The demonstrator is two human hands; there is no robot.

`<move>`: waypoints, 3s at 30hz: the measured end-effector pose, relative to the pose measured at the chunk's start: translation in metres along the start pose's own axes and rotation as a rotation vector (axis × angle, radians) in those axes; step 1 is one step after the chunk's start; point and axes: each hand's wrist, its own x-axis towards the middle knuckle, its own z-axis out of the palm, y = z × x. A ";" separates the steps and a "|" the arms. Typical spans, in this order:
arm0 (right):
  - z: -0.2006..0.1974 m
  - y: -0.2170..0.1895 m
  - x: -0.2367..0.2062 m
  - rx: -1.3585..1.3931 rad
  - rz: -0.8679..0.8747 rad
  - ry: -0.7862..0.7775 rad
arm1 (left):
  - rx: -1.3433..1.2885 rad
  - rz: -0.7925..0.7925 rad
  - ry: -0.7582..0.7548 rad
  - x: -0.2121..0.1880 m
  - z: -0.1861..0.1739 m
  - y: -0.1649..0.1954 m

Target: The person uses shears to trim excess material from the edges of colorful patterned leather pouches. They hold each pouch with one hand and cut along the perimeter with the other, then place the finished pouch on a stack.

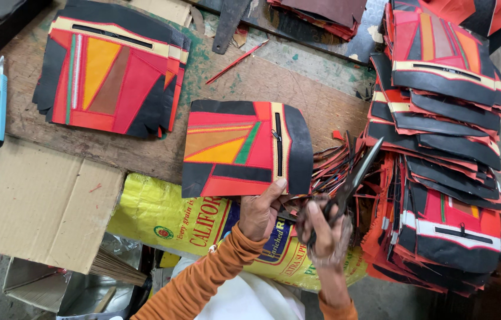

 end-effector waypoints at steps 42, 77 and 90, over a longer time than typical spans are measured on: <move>-0.001 0.024 -0.054 -0.547 0.114 -0.091 | 0.040 0.102 0.135 -0.004 0.027 -0.002; -0.001 0.027 -0.055 -0.514 0.152 0.012 | 0.119 0.101 0.133 -0.006 0.025 -0.007; -0.005 0.034 -0.057 -0.590 0.093 -0.004 | 0.485 0.314 0.063 -0.011 0.008 -0.011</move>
